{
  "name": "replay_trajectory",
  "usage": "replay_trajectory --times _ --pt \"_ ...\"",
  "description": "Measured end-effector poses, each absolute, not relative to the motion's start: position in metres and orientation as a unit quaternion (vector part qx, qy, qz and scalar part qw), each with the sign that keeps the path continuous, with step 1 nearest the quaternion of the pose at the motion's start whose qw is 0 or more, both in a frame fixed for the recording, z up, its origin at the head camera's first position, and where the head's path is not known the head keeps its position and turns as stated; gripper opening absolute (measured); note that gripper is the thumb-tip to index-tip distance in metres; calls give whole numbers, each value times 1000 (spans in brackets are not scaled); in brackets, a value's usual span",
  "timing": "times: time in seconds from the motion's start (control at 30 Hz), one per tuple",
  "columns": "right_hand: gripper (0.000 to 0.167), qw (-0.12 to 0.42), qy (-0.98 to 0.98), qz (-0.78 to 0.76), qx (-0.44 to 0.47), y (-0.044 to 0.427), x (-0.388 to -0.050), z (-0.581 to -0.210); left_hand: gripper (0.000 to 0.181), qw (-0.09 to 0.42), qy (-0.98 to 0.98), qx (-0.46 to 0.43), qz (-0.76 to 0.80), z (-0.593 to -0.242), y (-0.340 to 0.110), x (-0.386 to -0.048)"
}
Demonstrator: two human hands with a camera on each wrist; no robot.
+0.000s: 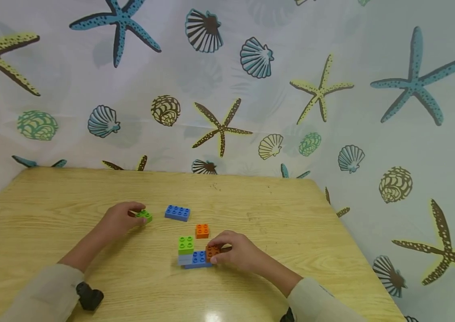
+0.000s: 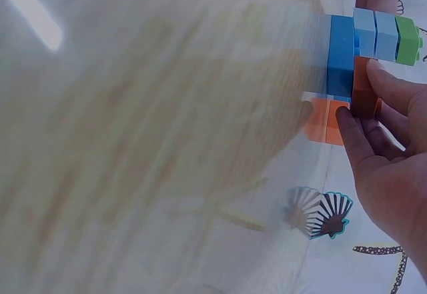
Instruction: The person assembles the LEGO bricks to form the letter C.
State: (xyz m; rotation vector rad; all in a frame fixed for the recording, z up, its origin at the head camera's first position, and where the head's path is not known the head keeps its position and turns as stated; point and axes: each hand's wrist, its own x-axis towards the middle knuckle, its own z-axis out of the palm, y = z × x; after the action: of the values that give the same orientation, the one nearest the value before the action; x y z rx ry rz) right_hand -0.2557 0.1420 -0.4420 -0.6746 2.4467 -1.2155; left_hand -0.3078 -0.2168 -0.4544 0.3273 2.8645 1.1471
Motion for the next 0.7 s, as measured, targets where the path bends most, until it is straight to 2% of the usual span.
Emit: replay_trajectory --times 0.47,0.7 --pt "31 159 861 -420 -238 141 -257 -442 50 20 923 113 367 -455 -219 -309" --pt "31 155 862 -419 -239 141 -257 -443 49 19 918 126 376 -449 -213 -298"
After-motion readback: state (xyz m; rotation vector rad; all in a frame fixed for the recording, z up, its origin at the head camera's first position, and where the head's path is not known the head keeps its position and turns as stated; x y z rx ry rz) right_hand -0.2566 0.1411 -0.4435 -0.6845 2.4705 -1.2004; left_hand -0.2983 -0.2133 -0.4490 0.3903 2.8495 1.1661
